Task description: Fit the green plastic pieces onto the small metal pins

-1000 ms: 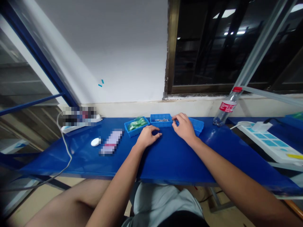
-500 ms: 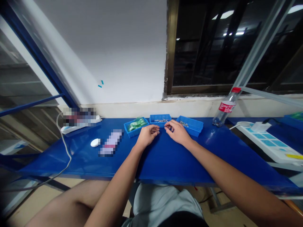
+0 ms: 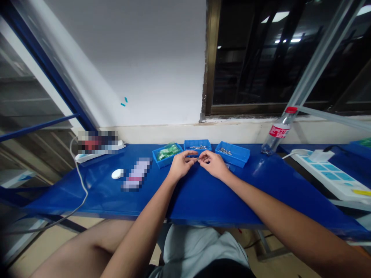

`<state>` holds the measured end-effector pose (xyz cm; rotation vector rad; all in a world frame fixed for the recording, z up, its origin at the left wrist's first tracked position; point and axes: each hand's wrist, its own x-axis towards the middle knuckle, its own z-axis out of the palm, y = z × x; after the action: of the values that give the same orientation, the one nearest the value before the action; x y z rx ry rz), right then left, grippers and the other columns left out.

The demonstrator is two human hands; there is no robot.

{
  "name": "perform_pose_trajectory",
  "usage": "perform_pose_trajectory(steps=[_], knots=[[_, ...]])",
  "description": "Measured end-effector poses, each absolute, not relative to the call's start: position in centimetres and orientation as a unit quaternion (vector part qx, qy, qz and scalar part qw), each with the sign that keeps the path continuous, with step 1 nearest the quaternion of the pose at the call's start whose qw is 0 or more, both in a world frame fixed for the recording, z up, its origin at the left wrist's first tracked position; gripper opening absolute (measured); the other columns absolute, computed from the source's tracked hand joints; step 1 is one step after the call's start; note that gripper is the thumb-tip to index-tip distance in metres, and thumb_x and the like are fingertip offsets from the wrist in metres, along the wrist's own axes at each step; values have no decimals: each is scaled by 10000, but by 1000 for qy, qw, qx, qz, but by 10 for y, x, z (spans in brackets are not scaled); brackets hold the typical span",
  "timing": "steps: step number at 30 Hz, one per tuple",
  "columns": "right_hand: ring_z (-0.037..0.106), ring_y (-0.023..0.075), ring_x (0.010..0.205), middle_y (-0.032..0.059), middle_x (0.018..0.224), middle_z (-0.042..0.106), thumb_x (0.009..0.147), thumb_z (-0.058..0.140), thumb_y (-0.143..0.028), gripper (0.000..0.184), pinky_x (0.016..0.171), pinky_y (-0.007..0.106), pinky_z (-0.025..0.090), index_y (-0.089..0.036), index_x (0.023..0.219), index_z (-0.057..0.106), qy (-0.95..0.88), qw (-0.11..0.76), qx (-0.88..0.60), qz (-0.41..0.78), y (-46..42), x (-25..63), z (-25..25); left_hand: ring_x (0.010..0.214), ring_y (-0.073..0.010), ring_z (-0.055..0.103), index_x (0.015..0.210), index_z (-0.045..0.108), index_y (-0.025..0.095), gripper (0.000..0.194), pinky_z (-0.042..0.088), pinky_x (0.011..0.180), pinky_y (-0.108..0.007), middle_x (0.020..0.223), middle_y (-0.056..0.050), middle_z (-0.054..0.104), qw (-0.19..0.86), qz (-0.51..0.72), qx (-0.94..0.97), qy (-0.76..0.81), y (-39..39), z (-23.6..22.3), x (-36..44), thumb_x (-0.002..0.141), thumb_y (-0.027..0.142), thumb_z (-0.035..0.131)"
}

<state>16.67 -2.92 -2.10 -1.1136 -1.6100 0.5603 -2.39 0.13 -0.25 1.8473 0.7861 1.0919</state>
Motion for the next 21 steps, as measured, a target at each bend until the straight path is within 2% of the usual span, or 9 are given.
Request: perform_pose_trajectory(steps=[3,6,9,12,15,21], knots=[[674,191,734,43,866,717,848,686,-307,146,681,336,598,-226,969,688,-697,507,-475,180,-31,166,-18,1057,-212,781,1261,679,147,396,638,950,-330,1328,-132,729,441,435,727,297,2,-5,-22,888,28,620],[637,190,694,39,853,687,831,656,-238,164,658,344,576,-236,985,715,-721,482,-483,121,-32,167,-14,1089,-229,774,1295,669,152,372,633,960,-342,1345,-142,722,440,430,733,289,1,-6,-20,924,126,655],[642,196,699,45,869,688,822,640,-206,168,673,356,575,-237,956,736,-721,482,-487,106,-33,168,-11,1096,-251,769,1257,715,157,337,625,968,-352,1228,-126,779,388,413,761,316,-2,-5,-21,959,311,686],[677,203,752,51,919,719,843,644,-228,143,709,359,589,-233,957,729,-718,491,-476,132,-34,168,-10,1046,-260,780,1197,772,177,351,618,948,-345,1157,-96,806,325,385,794,340,-6,1,-25,989,428,642],[705,210,811,56,970,741,869,651,-261,123,750,364,604,-234,966,721,-724,488,-462,154,-35,167,-10,1011,-258,783,1155,802,206,316,611,920,-334,1151,-61,811,288,365,819,335,-6,5,-28,1009,409,609],[741,223,862,66,1023,761,907,635,-291,124,811,384,628,-235,978,720,-706,496,-472,181,-35,167,-12,992,-248,790,1113,813,194,216,613,927,-340,1092,-75,822,289,366,808,360,1,-2,-27,946,213,679]])
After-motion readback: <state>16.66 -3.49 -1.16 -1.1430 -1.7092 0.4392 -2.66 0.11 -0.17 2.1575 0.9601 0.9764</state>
